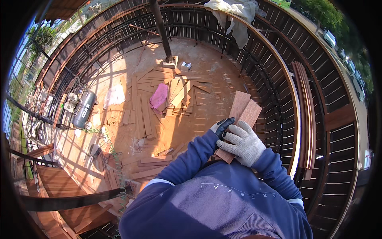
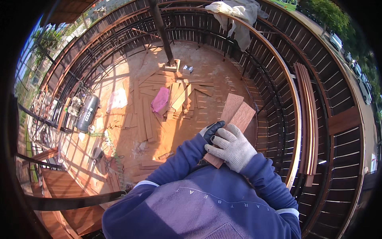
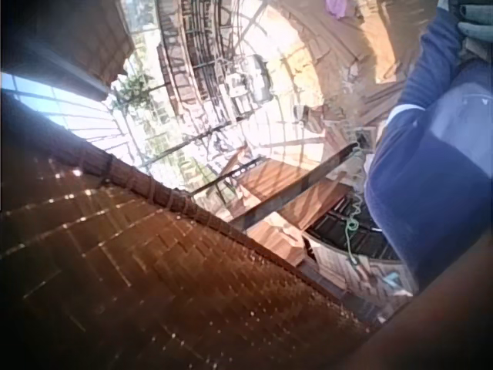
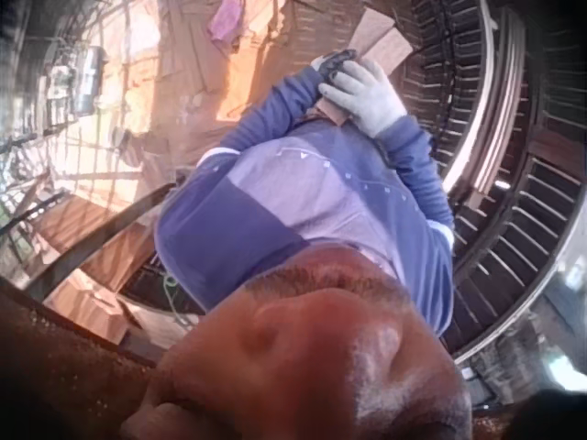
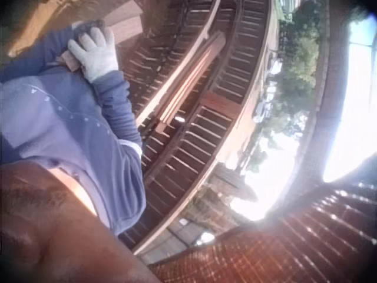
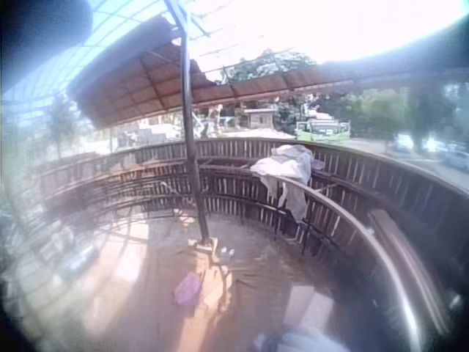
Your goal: The person constructs a wooden piece of furniture by positioning wooden blocks and slats, securing them with a nail gun, and then measuring and marking another wooden slat with a square and a pencil.
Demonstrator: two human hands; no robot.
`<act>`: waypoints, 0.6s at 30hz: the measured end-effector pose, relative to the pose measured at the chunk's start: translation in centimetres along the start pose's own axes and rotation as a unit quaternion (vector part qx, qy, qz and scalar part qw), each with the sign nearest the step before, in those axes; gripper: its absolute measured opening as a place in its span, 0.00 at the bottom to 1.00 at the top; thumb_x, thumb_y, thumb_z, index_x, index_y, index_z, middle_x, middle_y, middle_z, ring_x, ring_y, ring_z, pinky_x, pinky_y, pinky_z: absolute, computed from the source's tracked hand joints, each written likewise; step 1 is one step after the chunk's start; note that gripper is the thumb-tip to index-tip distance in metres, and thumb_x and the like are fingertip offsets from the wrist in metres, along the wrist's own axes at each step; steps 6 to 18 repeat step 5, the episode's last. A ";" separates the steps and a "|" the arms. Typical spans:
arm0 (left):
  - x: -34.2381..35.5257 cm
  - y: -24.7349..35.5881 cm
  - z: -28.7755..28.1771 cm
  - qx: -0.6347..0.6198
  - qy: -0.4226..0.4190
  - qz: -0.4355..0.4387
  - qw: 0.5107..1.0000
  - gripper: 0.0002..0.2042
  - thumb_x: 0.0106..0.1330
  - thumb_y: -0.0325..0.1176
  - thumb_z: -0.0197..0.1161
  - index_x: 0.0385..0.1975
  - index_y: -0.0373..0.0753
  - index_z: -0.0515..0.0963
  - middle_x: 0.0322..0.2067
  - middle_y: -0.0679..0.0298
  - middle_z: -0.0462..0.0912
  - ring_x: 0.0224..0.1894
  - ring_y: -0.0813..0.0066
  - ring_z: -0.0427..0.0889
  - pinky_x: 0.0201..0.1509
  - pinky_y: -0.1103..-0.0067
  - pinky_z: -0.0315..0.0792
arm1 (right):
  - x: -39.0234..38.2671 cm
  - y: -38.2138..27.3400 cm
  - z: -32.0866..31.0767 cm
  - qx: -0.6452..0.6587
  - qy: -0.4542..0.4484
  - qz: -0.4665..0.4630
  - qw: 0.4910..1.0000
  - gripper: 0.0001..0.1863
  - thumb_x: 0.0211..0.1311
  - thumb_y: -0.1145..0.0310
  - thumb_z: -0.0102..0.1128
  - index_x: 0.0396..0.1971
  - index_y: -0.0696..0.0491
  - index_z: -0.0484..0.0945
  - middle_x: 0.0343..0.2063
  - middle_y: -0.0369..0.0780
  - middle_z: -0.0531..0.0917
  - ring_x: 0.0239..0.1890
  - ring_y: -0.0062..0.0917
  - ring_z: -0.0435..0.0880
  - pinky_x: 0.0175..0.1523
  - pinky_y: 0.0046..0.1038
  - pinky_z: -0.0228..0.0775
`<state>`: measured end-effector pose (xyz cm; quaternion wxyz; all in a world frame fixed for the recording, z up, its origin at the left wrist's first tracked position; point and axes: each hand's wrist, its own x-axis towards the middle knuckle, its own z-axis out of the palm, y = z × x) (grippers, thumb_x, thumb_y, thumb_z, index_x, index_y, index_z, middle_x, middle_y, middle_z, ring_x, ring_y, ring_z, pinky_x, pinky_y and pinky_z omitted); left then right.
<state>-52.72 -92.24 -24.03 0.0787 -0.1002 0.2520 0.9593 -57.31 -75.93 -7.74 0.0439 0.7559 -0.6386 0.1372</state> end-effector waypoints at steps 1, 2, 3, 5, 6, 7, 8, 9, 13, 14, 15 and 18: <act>-0.7 0.3 -1.2 0.089 0.039 0.096 0.991 0.15 0.70 0.39 0.56 0.51 0.39 0.73 0.40 0.60 0.81 0.42 0.72 0.81 0.41 0.77 0.78 | 1.4 0.7 0.7 0.006 -0.022 -0.032 0.999 0.27 0.37 0.69 0.64 0.46 0.45 0.80 0.43 0.36 0.78 0.55 0.34 0.71 0.63 0.46 0.59; -1.4 0.8 -1.8 0.183 0.083 0.180 0.963 0.15 0.68 0.41 0.58 0.50 0.39 0.74 0.39 0.61 0.81 0.40 0.73 0.80 0.39 0.78 0.77 | 2.6 1.4 1.5 0.008 -0.042 -0.060 0.997 0.25 0.40 0.68 0.63 0.45 0.45 0.80 0.42 0.34 0.77 0.55 0.32 0.71 0.63 0.44 0.60; -2.5 2.2 -0.6 0.078 0.182 0.115 0.974 0.17 0.65 0.41 0.62 0.48 0.38 0.75 0.38 0.61 0.81 0.39 0.75 0.80 0.40 0.78 0.76 | 3.4 2.0 2.8 0.010 -0.040 -0.082 0.996 0.24 0.39 0.67 0.63 0.44 0.45 0.80 0.43 0.34 0.78 0.56 0.32 0.71 0.63 0.45 0.59; -4.6 2.8 -2.1 0.252 0.242 0.235 0.907 0.20 0.64 0.43 0.64 0.50 0.37 0.75 0.42 0.55 0.81 0.44 0.67 0.79 0.51 0.74 0.73 | 5.6 2.7 4.4 0.051 -0.051 -0.122 0.990 0.26 0.37 0.67 0.65 0.45 0.44 0.80 0.46 0.35 0.78 0.57 0.32 0.70 0.64 0.47 0.57; -4.6 2.8 -2.1 0.252 0.242 0.235 0.907 0.20 0.64 0.43 0.64 0.50 0.37 0.75 0.42 0.55 0.81 0.44 0.67 0.79 0.51 0.74 0.73 | 5.6 2.7 4.4 0.051 -0.051 -0.122 0.990 0.26 0.37 0.67 0.65 0.45 0.44 0.80 0.46 0.35 0.78 0.57 0.32 0.70 0.64 0.47 0.57; -4.6 2.8 -2.1 0.252 0.242 0.235 0.907 0.20 0.64 0.43 0.64 0.50 0.37 0.75 0.42 0.55 0.81 0.44 0.67 0.79 0.51 0.74 0.73 | 5.6 2.7 4.4 0.051 -0.051 -0.122 0.990 0.26 0.37 0.67 0.65 0.45 0.44 0.80 0.46 0.35 0.78 0.57 0.32 0.70 0.64 0.47 0.57; -4.6 2.8 -2.1 0.252 0.242 0.235 0.907 0.20 0.64 0.43 0.64 0.50 0.37 0.75 0.42 0.55 0.81 0.44 0.67 0.79 0.51 0.74 0.73 | 5.6 2.7 4.4 0.051 -0.051 -0.122 0.990 0.26 0.37 0.67 0.65 0.45 0.44 0.80 0.46 0.35 0.78 0.57 0.32 0.70 0.64 0.47 0.57; -4.6 2.8 -2.1 0.252 0.242 0.235 0.907 0.20 0.64 0.43 0.64 0.50 0.37 0.75 0.42 0.55 0.81 0.44 0.67 0.79 0.51 0.74 0.73 | 5.6 2.7 4.4 0.051 -0.051 -0.122 0.990 0.26 0.37 0.67 0.65 0.45 0.44 0.80 0.46 0.35 0.78 0.57 0.32 0.70 0.64 0.47 0.57; -4.6 2.8 -2.1 0.252 0.242 0.235 0.907 0.20 0.64 0.43 0.64 0.50 0.37 0.75 0.42 0.55 0.81 0.44 0.67 0.79 0.51 0.74 0.73 | 5.6 2.7 4.4 0.051 -0.051 -0.122 0.990 0.26 0.37 0.67 0.65 0.45 0.44 0.80 0.46 0.35 0.78 0.57 0.32 0.70 0.64 0.47 0.57; -4.6 2.8 -2.1 0.252 0.242 0.235 0.907 0.20 0.64 0.43 0.64 0.50 0.37 0.75 0.42 0.55 0.81 0.44 0.67 0.79 0.51 0.74 0.73 | 5.6 2.7 4.4 0.051 -0.051 -0.122 0.990 0.26 0.37 0.67 0.65 0.45 0.44 0.80 0.46 0.35 0.78 0.57 0.32 0.70 0.64 0.47 0.57; -4.6 2.8 -2.1 0.252 0.242 0.235 0.907 0.20 0.64 0.43 0.64 0.50 0.37 0.75 0.42 0.55 0.81 0.44 0.67 0.79 0.51 0.74 0.73 | 5.6 2.7 4.4 0.051 -0.051 -0.122 0.990 0.26 0.37 0.67 0.65 0.45 0.44 0.80 0.46 0.35 0.78 0.57 0.32 0.70 0.64 0.47 0.57; -4.6 2.8 -2.1 0.252 0.242 0.235 0.907 0.20 0.64 0.43 0.64 0.50 0.37 0.75 0.42 0.55 0.81 0.44 0.67 0.79 0.51 0.74 0.73 | 5.6 2.7 4.4 0.051 -0.051 -0.122 0.990 0.26 0.37 0.67 0.65 0.45 0.44 0.80 0.46 0.35 0.78 0.57 0.32 0.70 0.64 0.47 0.57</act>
